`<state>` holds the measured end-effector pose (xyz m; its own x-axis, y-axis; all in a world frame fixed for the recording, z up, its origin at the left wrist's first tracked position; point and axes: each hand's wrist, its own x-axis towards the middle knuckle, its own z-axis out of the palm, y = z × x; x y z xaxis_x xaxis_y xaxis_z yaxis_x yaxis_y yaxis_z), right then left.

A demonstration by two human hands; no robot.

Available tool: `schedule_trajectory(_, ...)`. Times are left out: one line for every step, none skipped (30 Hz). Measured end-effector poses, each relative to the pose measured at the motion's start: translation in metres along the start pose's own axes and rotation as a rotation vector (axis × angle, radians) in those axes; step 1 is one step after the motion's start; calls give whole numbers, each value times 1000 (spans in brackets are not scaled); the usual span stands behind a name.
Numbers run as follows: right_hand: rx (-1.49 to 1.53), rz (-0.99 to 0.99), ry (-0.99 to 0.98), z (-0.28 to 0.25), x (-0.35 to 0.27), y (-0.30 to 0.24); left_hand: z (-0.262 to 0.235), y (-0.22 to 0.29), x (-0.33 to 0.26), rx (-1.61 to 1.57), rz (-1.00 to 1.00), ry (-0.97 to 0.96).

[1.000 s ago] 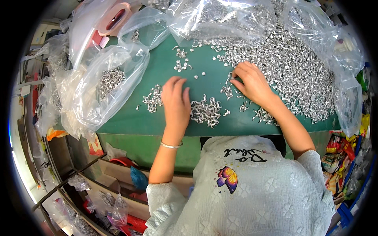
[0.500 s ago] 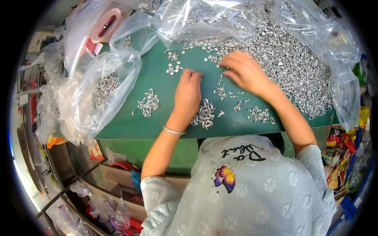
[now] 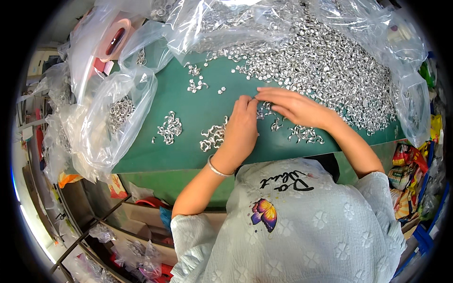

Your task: The person sorts small metal components by hand, picking them from a large pile on a green table and moving them to different areas of the workspace.

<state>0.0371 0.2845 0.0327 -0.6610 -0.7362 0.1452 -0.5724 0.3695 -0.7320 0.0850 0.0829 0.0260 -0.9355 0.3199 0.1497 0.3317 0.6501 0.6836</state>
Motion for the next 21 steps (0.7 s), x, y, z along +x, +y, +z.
schedule_trajectory(14, 20, -27, -2, -9, 1, 2, 1, -1, -14, 14, -15)
schedule_trajectory(28, 40, -54, -5, -18, 0, 3, 5, -2, -41, 8, -32)
schedule_trajectory(44, 59, -85, -8, -26, -2, 5, 9, -4, -68, -2, -48)
schedule_trajectory(60, 81, -89, -12, -30, -8, 8, 12, -4, -95, -12, -65)
schedule_trajectory(38, 47, -96, -13, -33, -6, 12, 15, -4, -104, -3, -59)
schedule_trajectory(14, 12, -98, -16, -35, -5, 16, 19, -3, -110, 13, -54)
schedule_trajectory(-11, -24, -101, -18, -36, -5, 20, 23, -2, -117, 27, -49)
schedule_trajectory(19, -2, -82, -21, -37, -7, 23, 25, -3, -171, 21, -80)
schedule_trajectory(27, 6, -101, -24, -39, -6, 23, 28, -3, -220, -37, -95)
schedule_trajectory(35, 13, -120, -27, -42, -4, 21, 32, -4, -269, -97, -109)
schedule_trajectory(44, 19, -141, -29, -44, -4, 20, 36, -6, -317, -158, -121)
schedule_trajectory(45, 42, -117, -30, -47, -4, 18, 39, -10, -264, -128, -59)
schedule_trajectory(67, 63, -68, -30, -50, -5, 15, 40, -14, -211, -98, 3)
schedule_trajectory(90, 84, -20, -28, -51, -6, 13, 43, -18, -158, -68, 66)
schedule_trajectory(114, 101, 25, -26, -52, -7, 17, 45, -23, -148, -64, 102)
schedule_trajectory(24, 11, 27, -20, -53, -2, 26, 46, -29, -139, -59, 139)
schedule_trajectory(17, -3, 15, -15, -55, 0, 33, 49, -33, -130, -53, 175)
schedule_trajectory(9, -21, 4, -12, -56, 2, 38, 57, -34, -73, -58, 230)
schedule_trajectory(0, -38, -6, -11, -57, 2, 40, 61, -36, -107, -117, 246)
schedule_trajectory(13, -72, 83, -11, -58, 1, 41, 64, -38, -142, -174, 260)
schedule_trajectory(20, -39, 131, -15, -61, -1, 43, 66, -39, -181, -235, 277)
